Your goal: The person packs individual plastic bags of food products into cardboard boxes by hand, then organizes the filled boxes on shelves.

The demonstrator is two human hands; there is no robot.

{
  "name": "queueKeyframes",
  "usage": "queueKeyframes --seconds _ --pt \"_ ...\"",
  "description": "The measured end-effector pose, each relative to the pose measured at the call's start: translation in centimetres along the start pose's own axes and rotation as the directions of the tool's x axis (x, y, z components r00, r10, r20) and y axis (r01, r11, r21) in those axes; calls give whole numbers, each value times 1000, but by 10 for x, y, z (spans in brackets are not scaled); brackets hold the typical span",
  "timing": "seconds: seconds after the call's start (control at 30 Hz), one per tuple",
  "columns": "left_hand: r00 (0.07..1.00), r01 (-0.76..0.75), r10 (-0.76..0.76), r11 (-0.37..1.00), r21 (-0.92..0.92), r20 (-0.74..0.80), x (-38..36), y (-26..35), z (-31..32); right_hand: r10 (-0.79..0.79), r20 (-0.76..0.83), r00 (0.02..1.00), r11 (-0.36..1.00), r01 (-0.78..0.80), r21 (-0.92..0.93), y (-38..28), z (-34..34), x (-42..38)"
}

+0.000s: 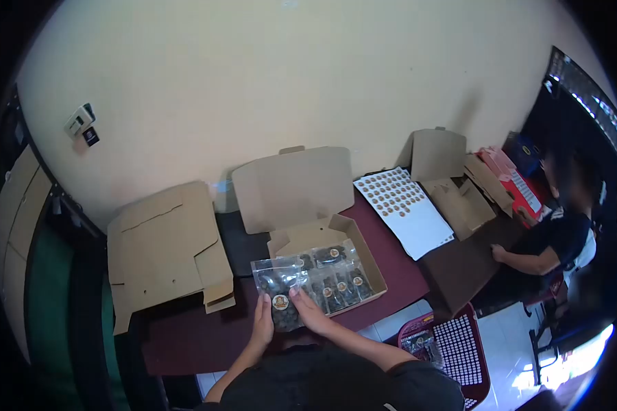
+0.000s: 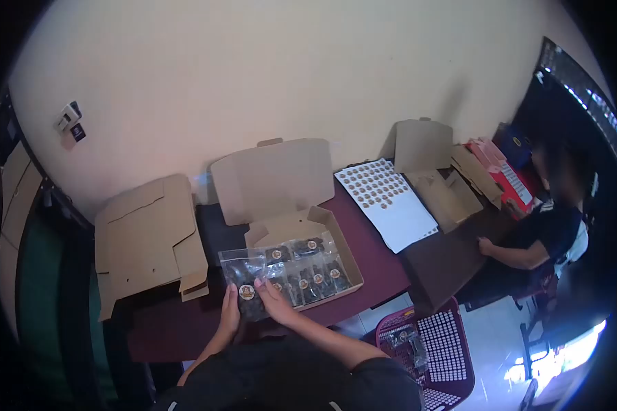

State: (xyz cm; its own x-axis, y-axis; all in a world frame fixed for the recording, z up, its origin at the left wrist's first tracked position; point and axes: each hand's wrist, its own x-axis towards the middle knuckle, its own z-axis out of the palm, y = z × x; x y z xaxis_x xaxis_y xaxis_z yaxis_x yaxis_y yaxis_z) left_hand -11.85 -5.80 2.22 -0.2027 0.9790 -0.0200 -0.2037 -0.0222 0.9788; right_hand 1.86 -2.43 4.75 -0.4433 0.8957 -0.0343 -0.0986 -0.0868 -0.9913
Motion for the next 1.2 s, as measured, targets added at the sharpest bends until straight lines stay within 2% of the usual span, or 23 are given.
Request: queueKeyframes --seconds 0.03,0.1,0.13,0.17,0.23,0.27,0.3,0.37,0.4,0.47,0.6,0.67,0.83,0.9,0.93,1.0,1.03,1.1,1.13,1.2 --pt "999 3 -3 1000 1 -32 3 3 2 2 37 999 999 -1 -32 -4 -3 4" --pt "996 -84 83 993 88 19 8 6 7 16 115 993 995 -5 -96 -11 -9 10" --pt "997 -69 70 994 86 -15 10 9 11 14 128 992 990 4 -140 -6 -14 16" --pt "998 -59 58 994 91 13 12 13 15 38 151 988 990 -17 -139 -4 -18 17" --pt "999 -38 36 995 88 25 15 19 27 23 77 997 988 -10 -156 -12 -24 21" --pt "999 -53 53 995 87 -1 15 24 33 -2 87 996 998 8 -70 -4 -28 24" --pt "997 -71 73 994 89 -25 16 25 38 11 98 995 997 -4 -73 -1 -32 25" --pt "998 -31 34 997 64 -49 20 14 40 49 68 996 995 -43 -90 1 -41 28" --pt "996 -19 25 998 65 -84 21 12 42 151 113 982 985 -141 -95 -20 -43 26" --pt "991 3 6 998 63 -133 19 9 46 166 115 979 983 -155 -97 -15 -47 27" --pt "999 5 -2 997 73 -44 24 14 54 128 133 983 984 -109 -139 -23 -53 30" --pt "999 9 -7 999 40 -53 26 12 62 99 140 985 984 -76 -158 -23 -59 31" --pt "990 32 -37 999 -41 -136 32 -6 71 199 18 980 980 -199 10 -10 -77 30" --pt "978 147 -162 983 -114 -132 31 -2 70 215 12 976 973 -216 77 0 -84 32" --pt "978 149 -163 983 -112 -131 31 -3 70 229 9 973 964 -228 140 2 -86 33" --pt "993 115 -114 993 -17 34 33 -3 70 185 12 983 979 -186 87 -6 -89 31" --pt "993 115 -115 993 -15 35 32 -1 70 141 18 990 989 -142 31 -14 -89 30" --pt "983 42 -71 985 168 170 30 9 67 166 43 985 986 -166 -13 -26 -94 28" --pt "968 111 -145 980 165 207 28 19 68 193 67 979 980 -189 -60 -29 -95 28" --pt "955 106 -144 982 155 259 27 17 68 149 33 988 989 -149 3 -27 -95 31"
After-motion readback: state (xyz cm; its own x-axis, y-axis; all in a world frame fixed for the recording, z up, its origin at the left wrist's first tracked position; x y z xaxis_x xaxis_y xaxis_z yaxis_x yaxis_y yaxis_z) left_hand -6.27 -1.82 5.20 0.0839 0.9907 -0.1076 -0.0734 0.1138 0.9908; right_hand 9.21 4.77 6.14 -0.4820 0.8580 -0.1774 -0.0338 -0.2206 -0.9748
